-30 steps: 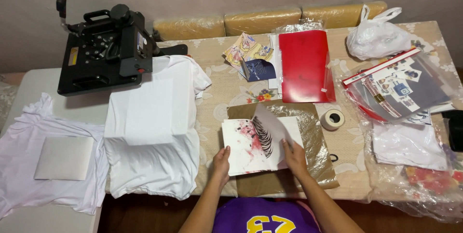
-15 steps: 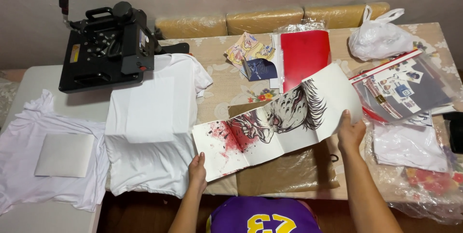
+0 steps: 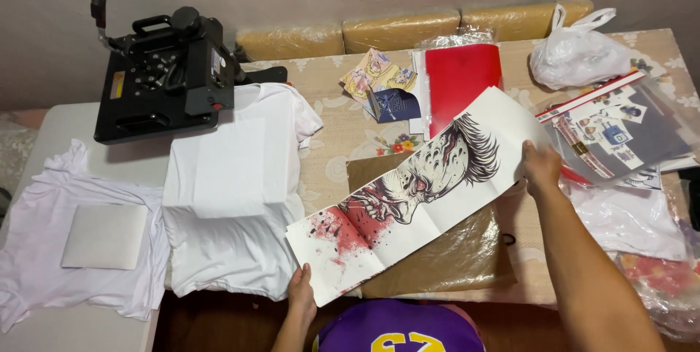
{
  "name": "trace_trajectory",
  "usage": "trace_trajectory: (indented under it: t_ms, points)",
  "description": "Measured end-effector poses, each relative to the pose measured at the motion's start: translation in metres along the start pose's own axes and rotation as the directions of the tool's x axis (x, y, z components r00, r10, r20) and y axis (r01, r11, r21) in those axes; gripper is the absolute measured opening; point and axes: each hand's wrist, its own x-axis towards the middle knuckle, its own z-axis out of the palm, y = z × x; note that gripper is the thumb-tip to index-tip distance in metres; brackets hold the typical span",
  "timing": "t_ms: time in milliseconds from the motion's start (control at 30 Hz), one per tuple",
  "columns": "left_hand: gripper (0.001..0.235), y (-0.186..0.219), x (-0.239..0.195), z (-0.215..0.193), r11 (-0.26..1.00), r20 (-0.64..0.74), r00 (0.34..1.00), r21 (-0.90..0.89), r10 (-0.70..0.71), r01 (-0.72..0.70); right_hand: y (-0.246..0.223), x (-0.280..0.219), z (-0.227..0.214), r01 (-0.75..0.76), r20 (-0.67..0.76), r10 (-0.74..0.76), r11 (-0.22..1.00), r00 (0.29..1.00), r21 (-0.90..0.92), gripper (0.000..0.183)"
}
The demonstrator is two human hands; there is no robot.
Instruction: Organizing design papers and folders before using a heat press to print on a t-shirt.
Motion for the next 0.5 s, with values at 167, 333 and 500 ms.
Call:
trace_trajectory:
  t_ms: [167, 333, 500]
  points:
    - [0.039, -0.051, -0.019, 0.003, 0.985, 0.130, 0.991, 0.172, -0.041, 0.019, -0.038, 0.020, 0.027, 0.044, 0.123, -0.035, 0.997, 0.992, -0.069, 0.051]
    - [0.044, -0.077, -0.047, 0.011, 0.960, 0.250, 0.948, 0.247, -0.195, 0.132, -0.060, 0.038, 0.069, 0.208, 0.181, -0.184, 0.970, 0.966, -0.128, 0.047]
    - [0.044, -0.095, -0.067, 0.042, 0.904, 0.281, 0.904, 0.375, -0.323, 0.206, -0.083, 0.039, 0.111, 0.318, 0.227, -0.284, 0.939, 0.932, -0.132, 0.042]
